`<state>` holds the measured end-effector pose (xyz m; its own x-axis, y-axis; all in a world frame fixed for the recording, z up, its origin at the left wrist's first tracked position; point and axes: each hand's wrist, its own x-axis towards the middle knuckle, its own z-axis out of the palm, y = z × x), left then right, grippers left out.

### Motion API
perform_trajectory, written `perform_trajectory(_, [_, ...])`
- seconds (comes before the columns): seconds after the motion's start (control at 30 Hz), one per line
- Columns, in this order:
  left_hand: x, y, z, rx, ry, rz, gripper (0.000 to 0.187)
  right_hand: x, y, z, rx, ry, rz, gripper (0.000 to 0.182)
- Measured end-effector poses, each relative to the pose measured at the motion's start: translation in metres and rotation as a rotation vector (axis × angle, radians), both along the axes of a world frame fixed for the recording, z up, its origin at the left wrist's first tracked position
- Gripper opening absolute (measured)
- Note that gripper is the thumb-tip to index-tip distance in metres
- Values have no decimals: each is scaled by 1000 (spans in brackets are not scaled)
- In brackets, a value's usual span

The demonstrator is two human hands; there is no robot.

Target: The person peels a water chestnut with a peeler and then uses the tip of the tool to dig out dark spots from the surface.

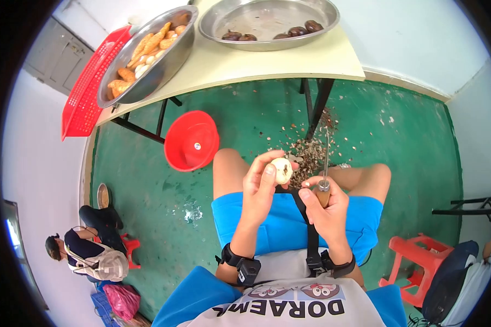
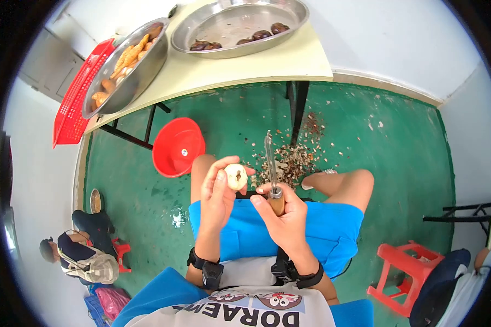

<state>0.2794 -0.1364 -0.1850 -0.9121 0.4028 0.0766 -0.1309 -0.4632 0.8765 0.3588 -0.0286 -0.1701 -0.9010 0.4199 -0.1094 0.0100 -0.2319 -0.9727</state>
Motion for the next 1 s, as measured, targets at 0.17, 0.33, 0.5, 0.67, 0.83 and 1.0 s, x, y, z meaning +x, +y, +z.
perform_trajectory(0.17, [5,2,0,-130,55,-121,28,0,0,-4,123,33,-65,22])
perform_trajectory(0.33, [7,3,6,-193,83,-156,28,-3,2,-2,189,5,-70,25])
perform_trajectory(0.5, [3,-3,6,-302,55,-218,28,-5,8,-11,153,-13,-22,22])
perform_trajectory(0.67, [8,6,5,-255,61,-159,26,-8,2,-22,375,127,-197,17])
perform_trajectory(0.83, [9,8,1,-295,20,-108,25,-9,1,-19,462,159,-222,15])
perform_trajectory(1.0, [9,10,-1,-290,-16,-132,26,-9,1,-22,340,157,-219,12])
